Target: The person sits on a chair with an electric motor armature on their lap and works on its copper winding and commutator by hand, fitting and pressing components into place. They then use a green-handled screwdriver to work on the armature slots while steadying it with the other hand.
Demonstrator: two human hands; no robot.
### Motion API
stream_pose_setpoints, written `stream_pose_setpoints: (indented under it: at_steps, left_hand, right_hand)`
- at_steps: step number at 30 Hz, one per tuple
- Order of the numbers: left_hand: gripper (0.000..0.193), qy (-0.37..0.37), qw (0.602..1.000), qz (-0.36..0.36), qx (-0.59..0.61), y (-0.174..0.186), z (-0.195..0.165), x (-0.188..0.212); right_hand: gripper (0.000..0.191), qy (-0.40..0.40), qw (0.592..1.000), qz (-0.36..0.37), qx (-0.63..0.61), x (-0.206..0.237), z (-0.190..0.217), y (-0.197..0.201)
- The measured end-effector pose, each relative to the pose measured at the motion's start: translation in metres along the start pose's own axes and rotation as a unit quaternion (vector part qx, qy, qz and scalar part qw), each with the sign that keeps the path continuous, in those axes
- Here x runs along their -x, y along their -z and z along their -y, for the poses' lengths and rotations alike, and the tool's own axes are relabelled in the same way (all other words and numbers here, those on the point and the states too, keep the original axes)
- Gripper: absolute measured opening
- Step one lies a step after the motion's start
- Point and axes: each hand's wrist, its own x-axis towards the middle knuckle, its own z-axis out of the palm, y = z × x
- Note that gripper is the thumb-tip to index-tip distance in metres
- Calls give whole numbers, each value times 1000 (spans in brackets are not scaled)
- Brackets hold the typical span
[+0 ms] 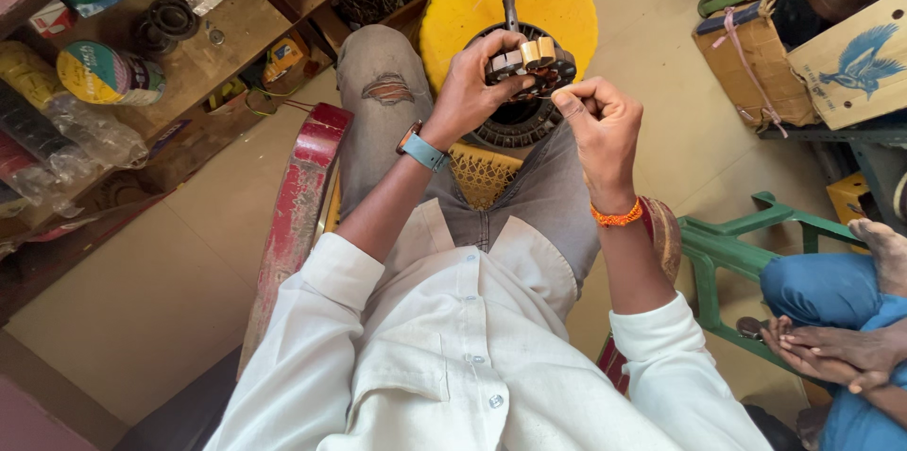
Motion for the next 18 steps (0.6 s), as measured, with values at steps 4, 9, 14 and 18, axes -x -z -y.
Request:
stream_pose_setpoints:
  at_steps: [4,9,14,18]
  left_hand:
    - [40,21,1000,-7,0,-1,0,3]
    - [43,-43,999,-31,-11,-5,2,3]
    - [40,-39,999,30,20,7,-3,5]
    - [45,-69,997,33,-3,8,-12,9]
  right_hand:
    - [11,-18,1000,-4,-22,4,-5,-5]
    - [11,-35,998,-19,-38,21,-17,6]
    - [4,29,987,-4,158,44,-31,-6]
    - [4,68,972,18,223,54,-37,-21]
